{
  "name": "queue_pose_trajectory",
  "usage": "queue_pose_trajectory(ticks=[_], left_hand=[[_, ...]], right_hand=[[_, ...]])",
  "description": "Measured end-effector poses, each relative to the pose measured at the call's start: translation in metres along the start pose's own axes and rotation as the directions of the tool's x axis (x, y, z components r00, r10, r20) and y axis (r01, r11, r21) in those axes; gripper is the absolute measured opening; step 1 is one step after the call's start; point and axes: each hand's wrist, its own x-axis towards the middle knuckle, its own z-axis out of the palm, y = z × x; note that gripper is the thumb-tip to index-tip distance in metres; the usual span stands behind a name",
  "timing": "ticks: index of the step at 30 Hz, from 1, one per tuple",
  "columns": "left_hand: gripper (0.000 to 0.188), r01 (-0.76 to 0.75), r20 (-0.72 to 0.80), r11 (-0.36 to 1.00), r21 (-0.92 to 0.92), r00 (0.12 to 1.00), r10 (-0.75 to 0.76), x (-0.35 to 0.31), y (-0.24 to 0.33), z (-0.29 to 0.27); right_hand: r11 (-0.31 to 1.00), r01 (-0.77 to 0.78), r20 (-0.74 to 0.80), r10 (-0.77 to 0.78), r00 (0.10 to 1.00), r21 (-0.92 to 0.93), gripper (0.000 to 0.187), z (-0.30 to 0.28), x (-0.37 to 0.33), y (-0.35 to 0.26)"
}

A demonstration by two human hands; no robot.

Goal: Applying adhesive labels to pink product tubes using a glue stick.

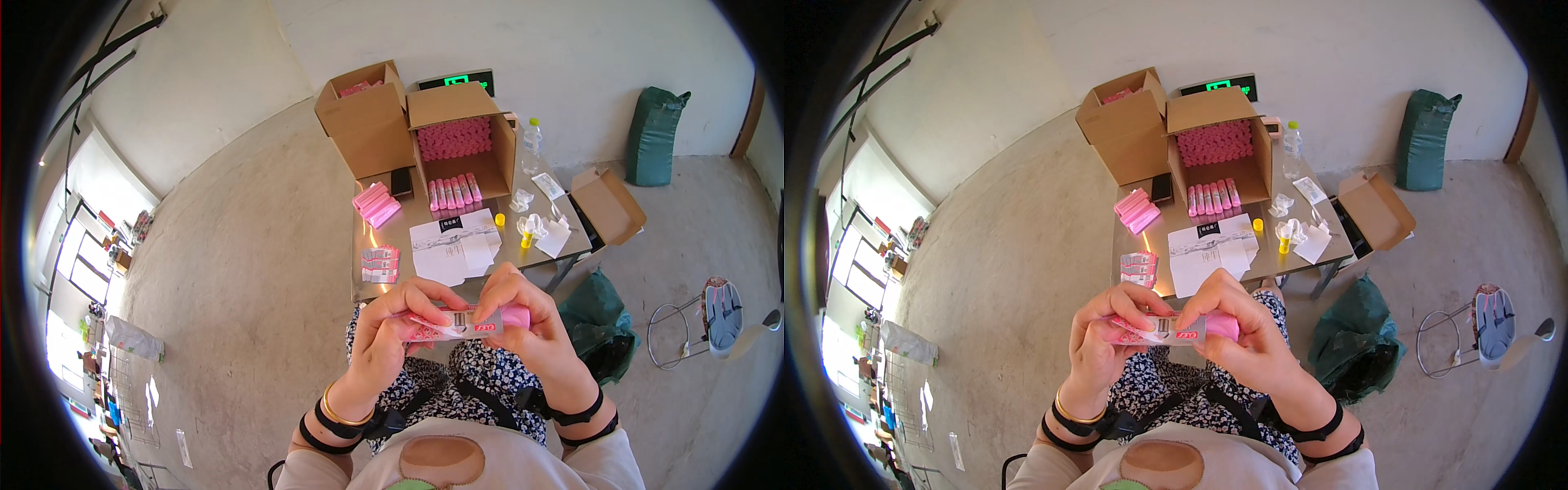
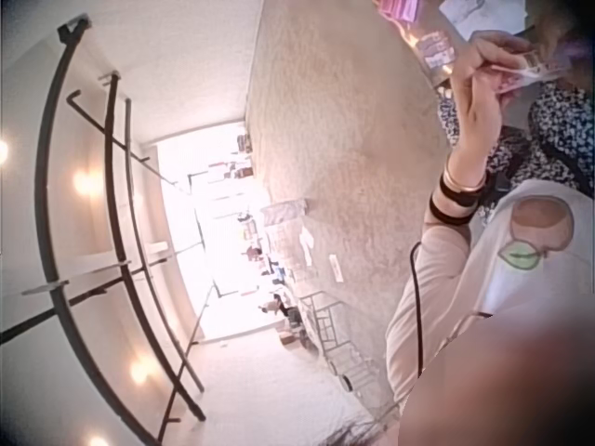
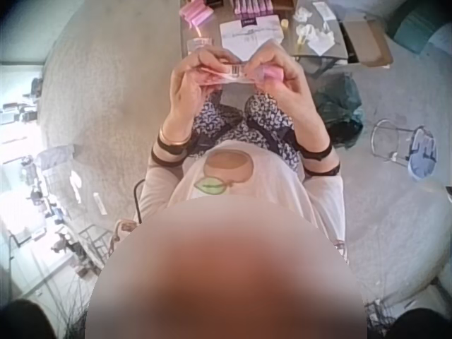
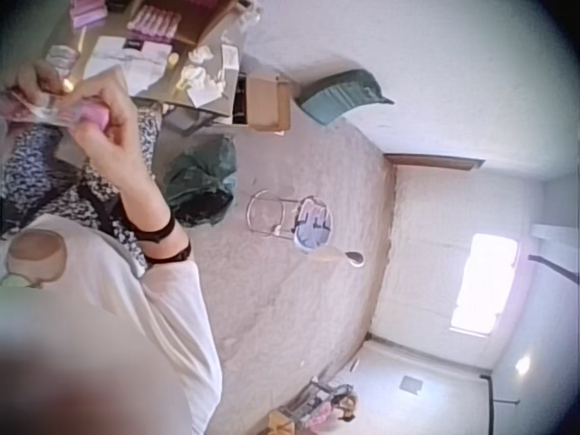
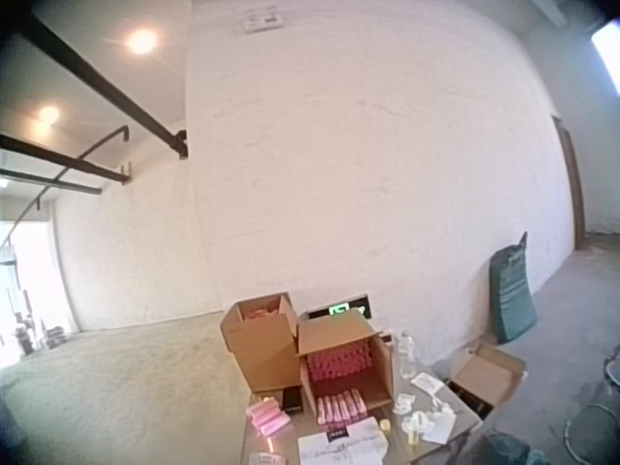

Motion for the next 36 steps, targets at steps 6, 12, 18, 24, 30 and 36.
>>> queue_pose_trajectory(ticks=[6,12,18,24,30,36], left_hand=[[0.025,0.090,0.041,0.996,0.021,0.995,-0.091,0.003,0.009,0.001],[0.025,0.141,0.151,0.989,-0.053,0.980,-0.132,0.003,0.012,-0.010],[0.022,-0.102,0.145,0.982,0.159,0.986,0.079,0.003,0.012,-0.002],[0.018,-0.158,0.141,0.962,0.222,0.982,0.129,0.004,0.009,-0.003],[0.014,-0.132,0.126,0.981,0.141,0.985,0.115,0.003,0.010,-0.002],[0.010,-0.016,0.133,0.991,-0.133,0.990,0.034,0.000,0.005,-0.003]], right_hand=[[0.993,-0.057,-0.065,0.064,0.996,0.107,0.022,0.000,0.001,0.001],[0.967,-0.082,-0.066,0.100,0.993,0.243,0.020,-0.002,0.002,0.006],[0.941,-0.123,-0.099,0.162,0.982,0.314,0.017,0.000,0.004,0.008],[0.909,-0.142,-0.086,0.190,0.978,0.391,0.016,0.001,0.005,0.009],[0.908,-0.154,-0.066,0.195,0.979,0.390,0.017,0.001,0.003,0.009],[0.869,-0.191,0.029,0.201,0.979,0.456,0.023,0.001,0.001,0.013]])
